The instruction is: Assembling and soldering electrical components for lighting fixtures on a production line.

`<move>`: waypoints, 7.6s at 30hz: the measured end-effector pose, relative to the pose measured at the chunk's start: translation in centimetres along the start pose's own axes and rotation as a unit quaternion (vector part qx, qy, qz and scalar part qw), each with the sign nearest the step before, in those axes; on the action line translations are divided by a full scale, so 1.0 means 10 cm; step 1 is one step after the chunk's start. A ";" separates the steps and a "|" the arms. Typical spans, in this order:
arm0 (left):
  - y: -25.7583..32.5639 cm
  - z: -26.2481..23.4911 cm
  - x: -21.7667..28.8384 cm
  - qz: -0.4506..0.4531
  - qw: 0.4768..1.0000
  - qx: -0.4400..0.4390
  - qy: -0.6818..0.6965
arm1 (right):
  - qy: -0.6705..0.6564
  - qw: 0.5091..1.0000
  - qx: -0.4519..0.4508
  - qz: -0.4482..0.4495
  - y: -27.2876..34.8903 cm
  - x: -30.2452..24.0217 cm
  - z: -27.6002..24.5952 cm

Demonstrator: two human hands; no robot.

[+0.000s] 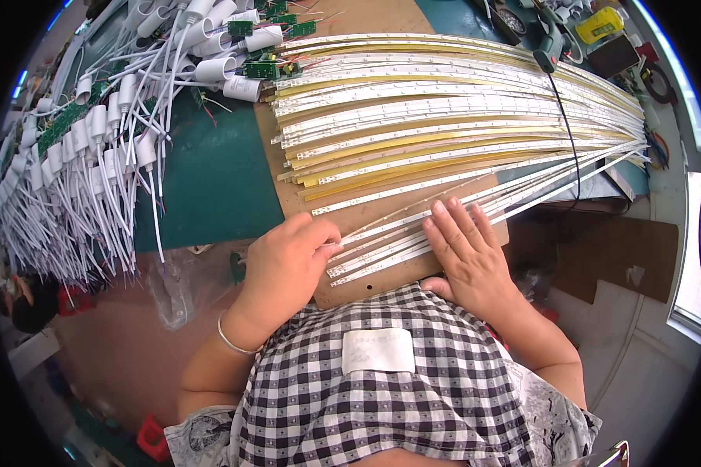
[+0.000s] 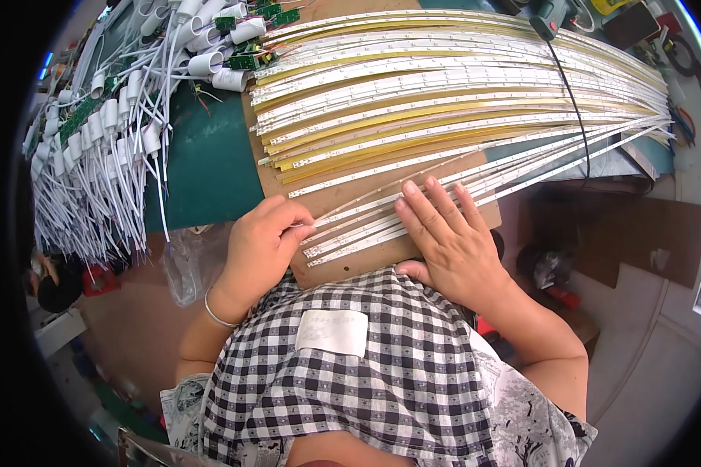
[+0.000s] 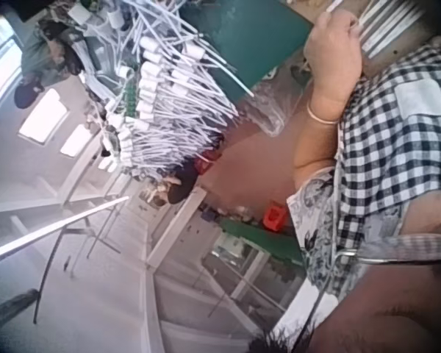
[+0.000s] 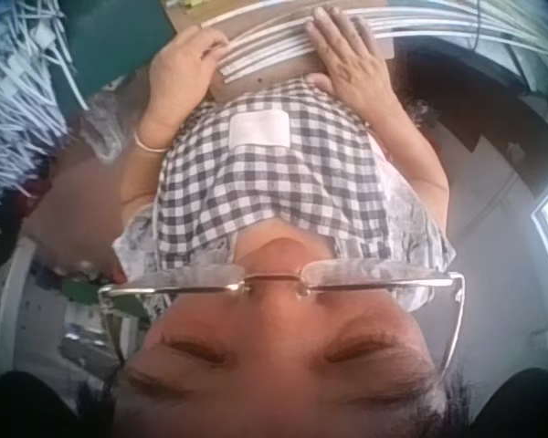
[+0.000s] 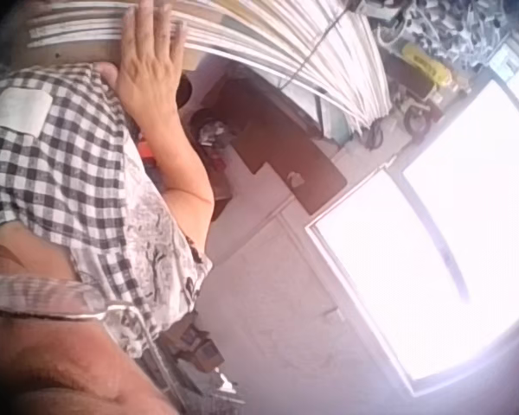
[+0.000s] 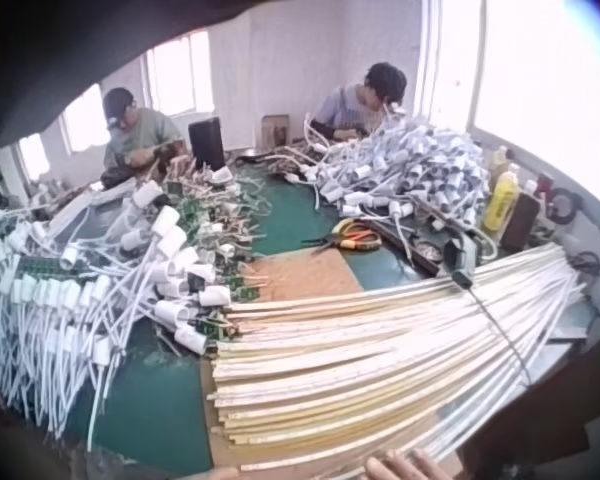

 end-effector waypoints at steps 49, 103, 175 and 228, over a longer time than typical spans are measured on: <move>0.10 0.39 0.28 0.225 0.936 0.035 -0.268 | 0.059 0.983 0.082 -0.152 -0.66 0.33 -0.60; 0.10 0.42 0.22 0.198 0.944 0.029 -0.263 | 0.013 0.983 0.170 -0.066 -0.66 0.27 -0.49; 0.15 0.40 0.22 0.230 0.937 0.081 -0.250 | 0.013 0.999 0.030 0.015 -0.50 0.00 -0.16; 0.04 0.14 0.16 0.167 0.958 0.032 -0.233 | 0.006 0.999 0.048 0.022 -0.46 0.02 -0.14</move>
Point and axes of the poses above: each hand's wrist, its own y-axis away from the middle knuckle, its own z-axis out of the palm, x = y × z, the point moved 8 cm from there along -y, towards the middle knuckle, and after that the axes turned 10 degrees about -x, right-handed, at the moved point
